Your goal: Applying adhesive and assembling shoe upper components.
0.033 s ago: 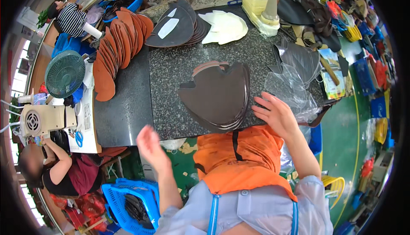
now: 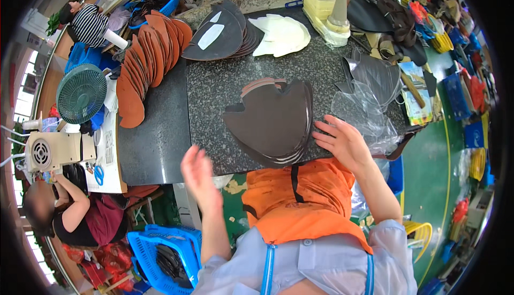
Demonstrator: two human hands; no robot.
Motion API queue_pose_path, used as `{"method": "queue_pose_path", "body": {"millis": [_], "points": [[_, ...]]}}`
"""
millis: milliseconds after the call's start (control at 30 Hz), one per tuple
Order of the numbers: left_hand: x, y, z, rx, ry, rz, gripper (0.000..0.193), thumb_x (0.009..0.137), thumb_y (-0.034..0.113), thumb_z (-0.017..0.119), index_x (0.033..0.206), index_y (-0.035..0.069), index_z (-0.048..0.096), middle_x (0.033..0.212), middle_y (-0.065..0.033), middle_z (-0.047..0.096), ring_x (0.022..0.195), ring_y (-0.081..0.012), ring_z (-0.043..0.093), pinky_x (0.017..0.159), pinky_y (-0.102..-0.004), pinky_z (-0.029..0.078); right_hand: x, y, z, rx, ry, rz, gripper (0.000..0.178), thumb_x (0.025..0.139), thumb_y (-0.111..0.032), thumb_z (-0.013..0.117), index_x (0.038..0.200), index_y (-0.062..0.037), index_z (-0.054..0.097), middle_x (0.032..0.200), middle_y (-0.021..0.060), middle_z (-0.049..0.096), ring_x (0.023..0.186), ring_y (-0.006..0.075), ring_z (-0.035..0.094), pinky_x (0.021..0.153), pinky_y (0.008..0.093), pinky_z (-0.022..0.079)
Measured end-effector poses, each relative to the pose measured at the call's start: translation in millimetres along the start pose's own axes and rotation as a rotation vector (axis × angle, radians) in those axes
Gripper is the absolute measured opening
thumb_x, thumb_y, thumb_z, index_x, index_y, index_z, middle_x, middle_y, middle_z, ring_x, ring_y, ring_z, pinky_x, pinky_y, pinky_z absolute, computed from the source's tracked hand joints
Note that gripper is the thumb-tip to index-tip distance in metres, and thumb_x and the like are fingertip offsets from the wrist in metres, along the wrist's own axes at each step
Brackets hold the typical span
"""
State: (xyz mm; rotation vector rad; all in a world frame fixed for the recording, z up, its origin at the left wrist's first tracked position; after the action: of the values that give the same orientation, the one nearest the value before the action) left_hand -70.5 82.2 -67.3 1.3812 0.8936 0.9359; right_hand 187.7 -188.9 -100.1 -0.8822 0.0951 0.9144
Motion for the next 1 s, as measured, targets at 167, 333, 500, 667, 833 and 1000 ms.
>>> {"method": "queue_pose_path", "body": {"millis": [167, 333, 500, 667, 833, 1000], "points": [[-4.8, -1.4, 132.0, 0.445, -0.194, 0.275, 0.083, 0.083, 0.013, 0.077, 0.152, 0.004, 0.031, 0.159, -0.0284, 0.004, 0.148, -0.0392, 0.015, 0.119, -0.0476, 0.021, 40.1, 6.2, 27.4, -0.285, -0.018, 0.185, 0.042, 0.097, -0.039, 0.063, 0.116, -0.0009, 0.062, 0.118, 0.0127, 0.063, 0.099, 0.0208, 0.061, 0.088, 0.0355, 0.05], [-2.7, -4.2, 131.0, 0.302, -0.208, 0.244, 0.092, 0.078, 0.005, 0.078, 0.154, 0.01, 0.027, 0.161, -0.0197, 0.003, 0.148, -0.0343, 0.017, 0.118, -0.0445, 0.024, 71.1, -5.9, 74.6, -0.909, -0.156, -0.061, 0.065, 0.082, -0.045, 0.075, 0.119, 0.0067, 0.062, 0.111, 0.0116, 0.069, 0.103, 0.0209, 0.063, 0.091, 0.0325, 0.051], [4.4, -21.4, 102.9, 0.001, -0.111, 0.215, 0.103, 0.074, -0.003, 0.078, 0.156, 0.008, 0.017, 0.162, -0.0189, 0.003, 0.148, -0.0318, 0.018, 0.116, -0.0438, 0.029, 72.0, 6.9, 92.3, -0.813, -0.195, -0.218, 0.066, 0.079, -0.016, 0.079, 0.134, 0.0048, 0.049, 0.122, 0.0129, 0.064, 0.114, 0.02, 0.059, 0.098, 0.0335, 0.049], [36.1, -30.9, 101.2, -0.683, -0.272, -0.108, 0.106, 0.074, -0.01, 0.073, 0.158, 0.01, 0.011, 0.159, -0.0145, 0.021, 0.145, -0.0274, 0.029, 0.112, -0.043, 0.037, 42.3, -7.1, 105.9, -0.679, -0.339, -0.424, 0.073, 0.075, 0.003, 0.081, 0.137, -0.0024, 0.044, 0.13, 0.0095, 0.058, 0.122, 0.018, 0.056, 0.104, 0.0358, 0.047], [41.9, -8.2, 121.6, -0.682, -0.439, -0.049, 0.099, 0.07, -0.008, 0.077, 0.153, 0.01, 0.024, 0.149, -0.0098, 0.04, 0.135, -0.0241, 0.044, 0.112, -0.0424, 0.039, 66.1, -4.0, 101.3, -0.458, -0.432, -0.595, 0.093, 0.07, -0.007, 0.087, 0.147, -0.0063, 0.035, 0.136, 0.0105, 0.054, 0.127, 0.0199, 0.052, 0.106, 0.0362, 0.045], [39.7, -15.3, 124.0, -0.495, -0.361, 0.1, 0.093, 0.066, -0.008, 0.082, 0.144, 0.008, 0.034, 0.141, -0.0106, 0.046, 0.127, -0.0226, 0.05, 0.107, -0.0398, 0.045, 60.8, -5.1, 83.6, -0.169, -0.192, -0.712, 0.086, 0.074, -0.014, 0.084, 0.145, -0.0045, 0.036, 0.13, 0.0109, 0.056, 0.118, 0.0188, 0.055, 0.101, 0.0333, 0.046]]}}
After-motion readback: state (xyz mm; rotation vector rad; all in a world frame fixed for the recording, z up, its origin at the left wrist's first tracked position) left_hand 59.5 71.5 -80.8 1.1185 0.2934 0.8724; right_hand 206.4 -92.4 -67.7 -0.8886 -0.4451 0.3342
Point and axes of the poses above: each hand's wrist, its own x-axis towards the middle knuckle, its own z-axis out of the palm, y = z × x, the point moved 9 cm from there along x, towards the middle knuckle
